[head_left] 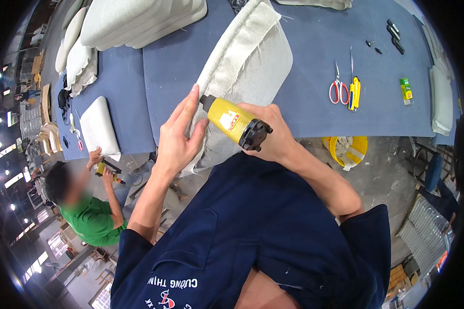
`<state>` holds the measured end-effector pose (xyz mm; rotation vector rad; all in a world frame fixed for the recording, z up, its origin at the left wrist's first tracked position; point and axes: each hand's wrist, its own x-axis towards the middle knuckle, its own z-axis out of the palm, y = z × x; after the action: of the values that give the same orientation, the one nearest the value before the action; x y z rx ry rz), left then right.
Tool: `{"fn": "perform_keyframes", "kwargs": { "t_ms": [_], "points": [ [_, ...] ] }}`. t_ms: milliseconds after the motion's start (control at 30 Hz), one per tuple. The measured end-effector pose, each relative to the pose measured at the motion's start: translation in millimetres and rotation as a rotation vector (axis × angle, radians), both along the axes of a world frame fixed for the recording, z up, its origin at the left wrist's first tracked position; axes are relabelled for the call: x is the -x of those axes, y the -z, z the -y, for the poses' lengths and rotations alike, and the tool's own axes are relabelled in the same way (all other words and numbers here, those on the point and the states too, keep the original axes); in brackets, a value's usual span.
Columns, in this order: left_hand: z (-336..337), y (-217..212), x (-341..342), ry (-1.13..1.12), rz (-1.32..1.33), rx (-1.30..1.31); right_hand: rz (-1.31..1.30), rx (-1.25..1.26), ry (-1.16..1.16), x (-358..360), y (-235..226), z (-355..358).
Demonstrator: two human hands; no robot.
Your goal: The person covers a chair cushion with white fabric. They place the cushion on a table, trim excess fabric with scissors, and secure the fabric using a staple gun. The person works on one cushion at a time, folding and stapling the fabric edges.
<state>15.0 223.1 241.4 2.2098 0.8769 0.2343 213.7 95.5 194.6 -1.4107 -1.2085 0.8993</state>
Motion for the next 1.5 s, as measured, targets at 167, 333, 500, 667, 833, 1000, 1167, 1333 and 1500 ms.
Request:
{"fn": "perform_keyframes", "kwargs": {
  "t_ms": [167, 333, 500, 667, 833, 1000, 1167, 1333, 1500],
  "points": [
    [-14, 17, 29, 0.043, 0.155, 0.153, 0.102, -0.042, -0.024, -2, 12, -7],
    [-6, 12, 37, -0.027, 0.095, 0.352, 0.055, -0.035, 0.032, 7, 14, -5],
    [6, -1, 33, -0.063, -0.102, 0.103, 0.075, 0.013, 0.05, 14, 4, -6],
    [9, 8, 36, -0.02, -0.066, -0.113, 0.058, 0.048, -0.055, 22, -8, 0],
    [10, 12, 39, -0.01, -0.047, -0.163, 0.109, 0.115, -0.053, 24, -14, 2],
    [12, 13, 39, -0.016, -0.005, -0.148, 0.083, 0.077, -0.065, 17, -8, 5],
    [3, 14, 40, -0.018, 0.002, -0.185, 0.187, 0.069, -0.097, 12, 4, -11],
    [7, 5, 38, -0.036, -0.048, -0.101, 0.095, 0.058, -0.059, 25, -4, -6],
    [5, 7, 39, -0.045, -0.014, -0.065, 0.147, 0.042, -0.096, 20, 3, -6]
  ]
}}
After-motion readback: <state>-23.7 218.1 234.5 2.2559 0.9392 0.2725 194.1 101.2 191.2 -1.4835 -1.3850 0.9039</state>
